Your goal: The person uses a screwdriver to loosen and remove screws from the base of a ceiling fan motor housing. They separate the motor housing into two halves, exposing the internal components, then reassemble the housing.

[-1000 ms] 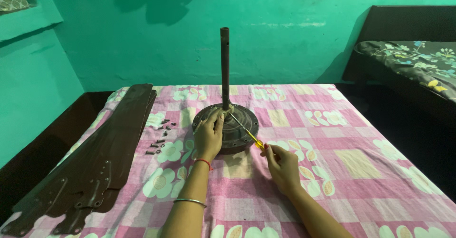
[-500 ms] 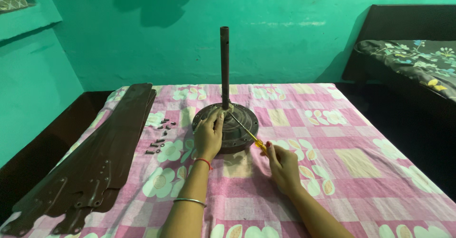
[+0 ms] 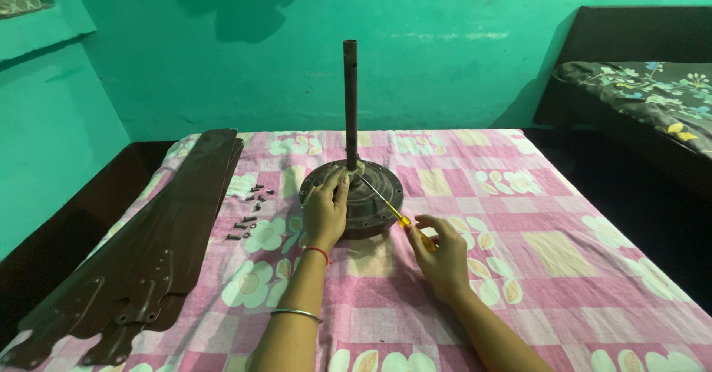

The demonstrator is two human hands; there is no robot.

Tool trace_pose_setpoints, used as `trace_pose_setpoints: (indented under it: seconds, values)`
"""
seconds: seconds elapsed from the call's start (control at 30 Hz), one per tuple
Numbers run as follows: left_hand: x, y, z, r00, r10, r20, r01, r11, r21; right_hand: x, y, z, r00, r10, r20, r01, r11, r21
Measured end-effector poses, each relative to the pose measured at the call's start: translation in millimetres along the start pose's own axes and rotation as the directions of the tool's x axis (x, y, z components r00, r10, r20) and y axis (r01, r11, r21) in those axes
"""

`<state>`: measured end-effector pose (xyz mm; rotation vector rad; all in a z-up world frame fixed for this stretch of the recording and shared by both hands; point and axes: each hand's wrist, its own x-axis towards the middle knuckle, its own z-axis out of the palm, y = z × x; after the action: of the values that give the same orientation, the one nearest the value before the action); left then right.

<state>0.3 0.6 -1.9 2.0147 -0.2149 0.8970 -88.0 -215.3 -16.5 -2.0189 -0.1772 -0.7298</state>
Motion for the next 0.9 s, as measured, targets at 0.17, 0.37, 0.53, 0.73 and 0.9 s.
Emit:
trace_pose_setpoints:
  seconds: [0.17,0.37,0.53,0.73,0.9]
  values:
    - [1,-3,1,0.987,0.143,-0.068,-0.146,0.988,-0.042,0,10,2,0.977,0.201,0.071,-0.199,0.979,-0.04]
    - [0,0,1,1.0,0.021,-0.011,-0.021,1.0,-0.02,-3,-11,-5,0.999,-0.035,-0.002,0.035,0.999,-0.028]
    - [0,0,0,1.0,0.023,-0.008,-0.023,1.0,-0.002,-1,-20,-7,0.996,-0.086,0.018,0.088,0.979,-0.183]
    - [0,-1,0,0.994,0.102,-0.035,-0.104,0.994,-0.045,6,4,-7,0.998,-0.064,-0.004,0.058,0.931,-0.36]
    - [-1,4,-5,0.999,0.053,0.01,-0.053,0.998,-0.043,11,28,-7,1.0,-0.022,-0.011,0.015,0.91,-0.413]
